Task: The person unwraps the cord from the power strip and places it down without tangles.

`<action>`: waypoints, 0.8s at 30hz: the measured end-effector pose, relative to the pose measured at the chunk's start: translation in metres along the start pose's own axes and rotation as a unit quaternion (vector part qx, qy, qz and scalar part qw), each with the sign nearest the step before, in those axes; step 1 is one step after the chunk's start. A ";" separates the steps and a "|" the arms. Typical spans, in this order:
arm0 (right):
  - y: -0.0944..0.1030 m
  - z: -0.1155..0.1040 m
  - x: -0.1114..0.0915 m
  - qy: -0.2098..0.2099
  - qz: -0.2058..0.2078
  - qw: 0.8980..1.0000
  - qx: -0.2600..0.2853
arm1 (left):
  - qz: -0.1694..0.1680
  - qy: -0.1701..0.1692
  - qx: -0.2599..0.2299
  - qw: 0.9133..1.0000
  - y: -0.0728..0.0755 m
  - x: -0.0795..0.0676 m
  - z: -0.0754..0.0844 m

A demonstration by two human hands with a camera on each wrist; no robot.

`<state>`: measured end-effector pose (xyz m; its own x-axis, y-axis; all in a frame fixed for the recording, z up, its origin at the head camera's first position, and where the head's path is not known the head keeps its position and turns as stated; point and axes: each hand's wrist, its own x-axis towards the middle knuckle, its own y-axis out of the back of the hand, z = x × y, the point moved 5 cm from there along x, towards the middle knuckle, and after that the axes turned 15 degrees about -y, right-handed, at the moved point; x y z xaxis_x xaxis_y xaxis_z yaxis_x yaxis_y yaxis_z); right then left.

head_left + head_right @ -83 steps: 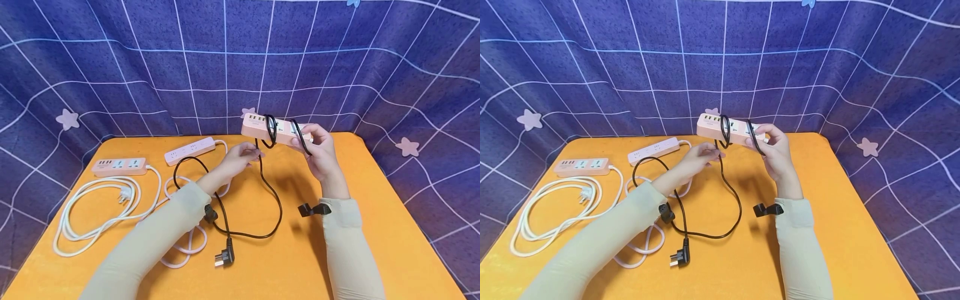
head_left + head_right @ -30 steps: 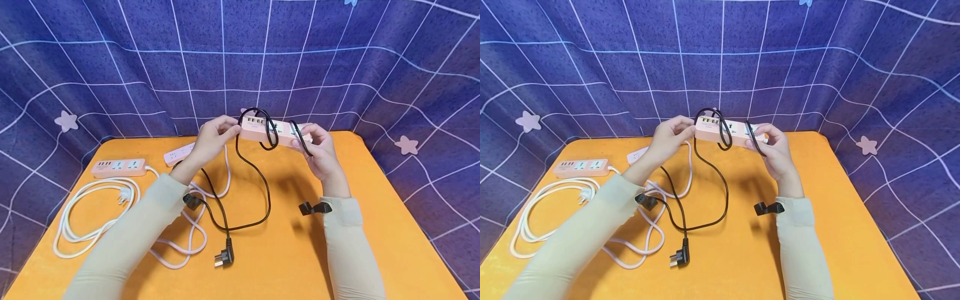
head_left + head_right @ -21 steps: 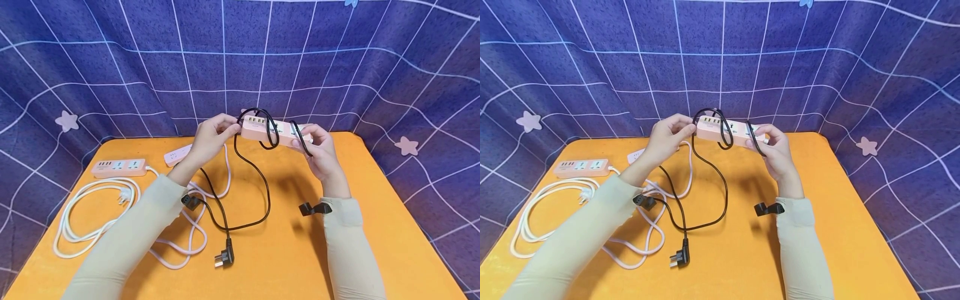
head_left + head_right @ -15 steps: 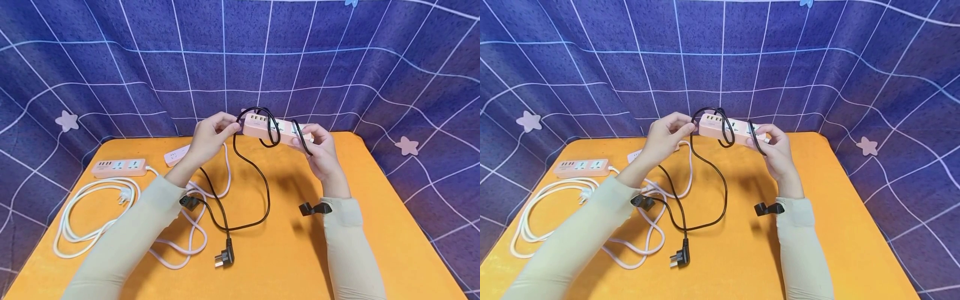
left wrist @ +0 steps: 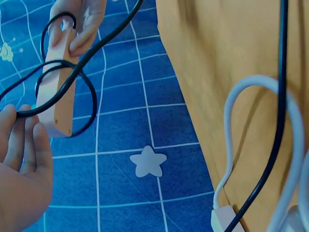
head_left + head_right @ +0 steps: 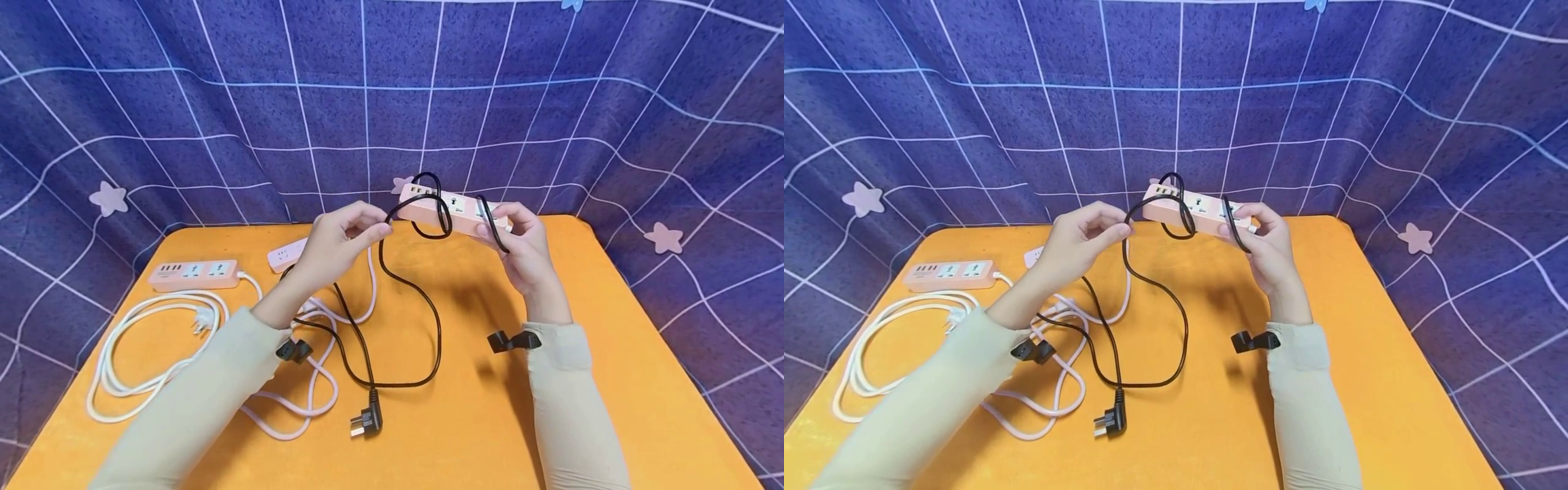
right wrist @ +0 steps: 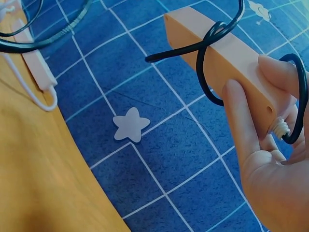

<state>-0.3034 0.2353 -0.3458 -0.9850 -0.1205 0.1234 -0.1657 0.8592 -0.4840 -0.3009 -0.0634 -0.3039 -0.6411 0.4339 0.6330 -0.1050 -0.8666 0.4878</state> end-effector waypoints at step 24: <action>0.001 0.002 0.002 -0.010 0.036 0.999 -0.024 | -0.125 -0.072 0.009 0.990 -0.026 -0.036 0.024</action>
<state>-0.3052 0.2350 -0.3480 -0.9950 -0.0677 0.0728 -0.0933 0.8886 -0.4490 -0.2570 -0.0507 -0.3250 -0.4823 0.6655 0.5697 -0.2319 -0.7241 0.6495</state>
